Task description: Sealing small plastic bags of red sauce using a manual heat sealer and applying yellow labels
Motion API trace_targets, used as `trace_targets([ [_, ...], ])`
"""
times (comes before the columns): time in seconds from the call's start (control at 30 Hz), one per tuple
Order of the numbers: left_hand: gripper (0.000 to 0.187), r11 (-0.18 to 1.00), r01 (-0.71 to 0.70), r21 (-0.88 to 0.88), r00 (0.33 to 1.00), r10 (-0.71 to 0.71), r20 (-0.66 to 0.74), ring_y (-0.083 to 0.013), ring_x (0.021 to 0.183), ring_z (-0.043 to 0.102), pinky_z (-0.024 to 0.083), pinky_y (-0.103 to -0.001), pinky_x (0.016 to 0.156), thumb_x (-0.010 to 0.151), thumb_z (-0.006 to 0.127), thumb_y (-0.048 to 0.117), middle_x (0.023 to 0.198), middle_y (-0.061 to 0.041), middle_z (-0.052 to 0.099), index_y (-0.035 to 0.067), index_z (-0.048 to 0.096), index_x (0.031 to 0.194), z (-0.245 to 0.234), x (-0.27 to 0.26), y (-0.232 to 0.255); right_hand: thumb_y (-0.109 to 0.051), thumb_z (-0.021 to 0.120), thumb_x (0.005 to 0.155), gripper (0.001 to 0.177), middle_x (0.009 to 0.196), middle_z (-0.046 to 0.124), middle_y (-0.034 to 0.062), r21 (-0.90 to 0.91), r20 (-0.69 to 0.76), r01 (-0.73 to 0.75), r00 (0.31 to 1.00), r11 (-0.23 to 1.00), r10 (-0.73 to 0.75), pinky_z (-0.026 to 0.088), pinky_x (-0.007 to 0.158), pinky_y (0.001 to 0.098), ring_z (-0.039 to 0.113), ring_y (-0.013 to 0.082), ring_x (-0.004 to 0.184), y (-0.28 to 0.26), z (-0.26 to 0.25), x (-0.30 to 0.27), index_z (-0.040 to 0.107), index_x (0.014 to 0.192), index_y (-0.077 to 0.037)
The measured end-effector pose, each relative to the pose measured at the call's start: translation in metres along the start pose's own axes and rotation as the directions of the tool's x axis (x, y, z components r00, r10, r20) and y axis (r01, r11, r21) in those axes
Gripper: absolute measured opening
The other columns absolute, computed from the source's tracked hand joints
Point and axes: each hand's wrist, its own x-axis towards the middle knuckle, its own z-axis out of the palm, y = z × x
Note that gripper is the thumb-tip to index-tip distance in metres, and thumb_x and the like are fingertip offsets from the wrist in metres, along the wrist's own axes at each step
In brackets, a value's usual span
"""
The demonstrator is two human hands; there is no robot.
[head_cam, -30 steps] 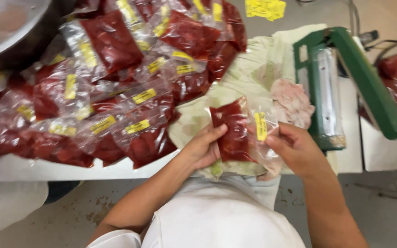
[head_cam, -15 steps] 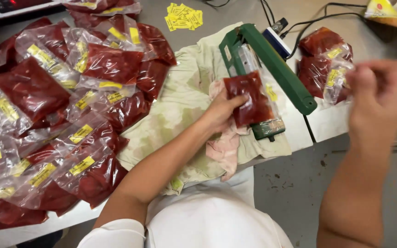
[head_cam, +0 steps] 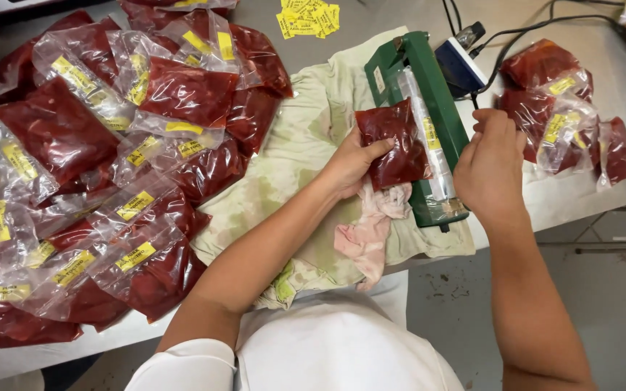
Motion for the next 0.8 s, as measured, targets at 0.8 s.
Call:
trace_targets([
  [0.8, 0.064, 0.984, -0.139, -0.116, 0.988, 0.145, 0.048, -0.0279, 0.101, 0.069, 0.061, -0.045, 0.087, 0.083, 0.077, 0.015, 0.123, -0.017, 0.067, 0.006, 0.050, 0.140, -0.039, 0.013, -0.034, 0.011, 0.033, 0.092, 0.035, 0.116, 0.047, 0.0229, 0.289, -0.008, -0.059, 0.998, 0.955, 0.064, 0.040, 0.082, 0.0455, 0.050, 0.0353, 0.100, 0.003, 0.018, -0.004, 0.047, 0.123, 0.003],
])
